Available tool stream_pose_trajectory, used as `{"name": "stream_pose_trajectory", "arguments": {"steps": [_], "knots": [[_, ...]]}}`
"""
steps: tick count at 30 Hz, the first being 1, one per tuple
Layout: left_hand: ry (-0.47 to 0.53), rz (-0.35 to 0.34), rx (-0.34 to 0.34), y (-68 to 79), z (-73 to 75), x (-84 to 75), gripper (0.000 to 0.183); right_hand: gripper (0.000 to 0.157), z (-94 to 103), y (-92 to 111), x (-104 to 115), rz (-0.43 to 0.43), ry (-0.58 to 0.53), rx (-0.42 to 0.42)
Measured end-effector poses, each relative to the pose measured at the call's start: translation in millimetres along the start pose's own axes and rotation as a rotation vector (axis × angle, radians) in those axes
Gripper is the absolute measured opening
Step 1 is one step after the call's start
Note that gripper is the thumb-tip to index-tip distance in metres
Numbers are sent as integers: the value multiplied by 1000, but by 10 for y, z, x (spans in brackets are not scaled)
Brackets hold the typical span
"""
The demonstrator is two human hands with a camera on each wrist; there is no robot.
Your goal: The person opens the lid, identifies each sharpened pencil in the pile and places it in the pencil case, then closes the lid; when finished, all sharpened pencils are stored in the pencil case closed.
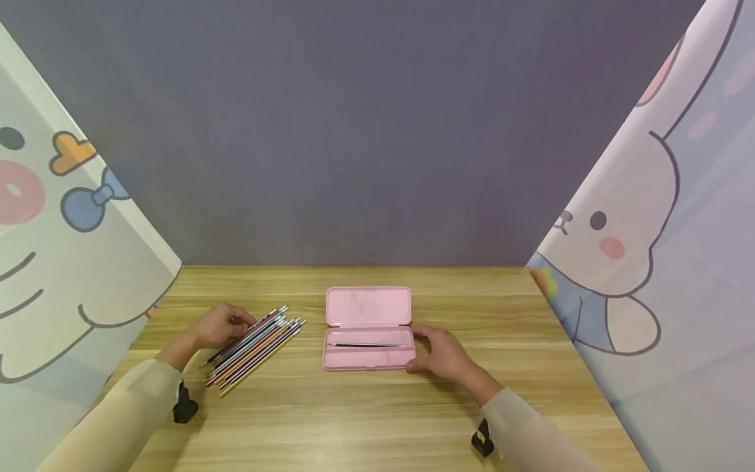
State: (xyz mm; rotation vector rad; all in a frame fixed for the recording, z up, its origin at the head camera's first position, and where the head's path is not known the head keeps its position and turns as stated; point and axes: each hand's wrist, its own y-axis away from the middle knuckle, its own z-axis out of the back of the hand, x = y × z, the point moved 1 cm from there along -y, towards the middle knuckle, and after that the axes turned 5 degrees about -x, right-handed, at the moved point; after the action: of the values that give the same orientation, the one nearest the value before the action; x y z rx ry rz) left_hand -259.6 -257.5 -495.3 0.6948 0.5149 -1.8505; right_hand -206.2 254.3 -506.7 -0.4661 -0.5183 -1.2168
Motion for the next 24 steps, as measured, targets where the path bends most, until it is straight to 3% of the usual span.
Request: {"name": "stream_pose_trajectory", "arguments": {"steps": [12, 19, 24], "knots": [[-173, 31, 13, -13, 5, -42, 11, 78, -13, 16, -11, 4, 6, -4], [-338, 60, 8, -34, -1, -63, 11, 78, -14, 13, -37, 7, 1, -14], [-388, 81, 16, -51, -14, -53, 13, 79, -9, 7, -51, 10, 26, -15]]}}
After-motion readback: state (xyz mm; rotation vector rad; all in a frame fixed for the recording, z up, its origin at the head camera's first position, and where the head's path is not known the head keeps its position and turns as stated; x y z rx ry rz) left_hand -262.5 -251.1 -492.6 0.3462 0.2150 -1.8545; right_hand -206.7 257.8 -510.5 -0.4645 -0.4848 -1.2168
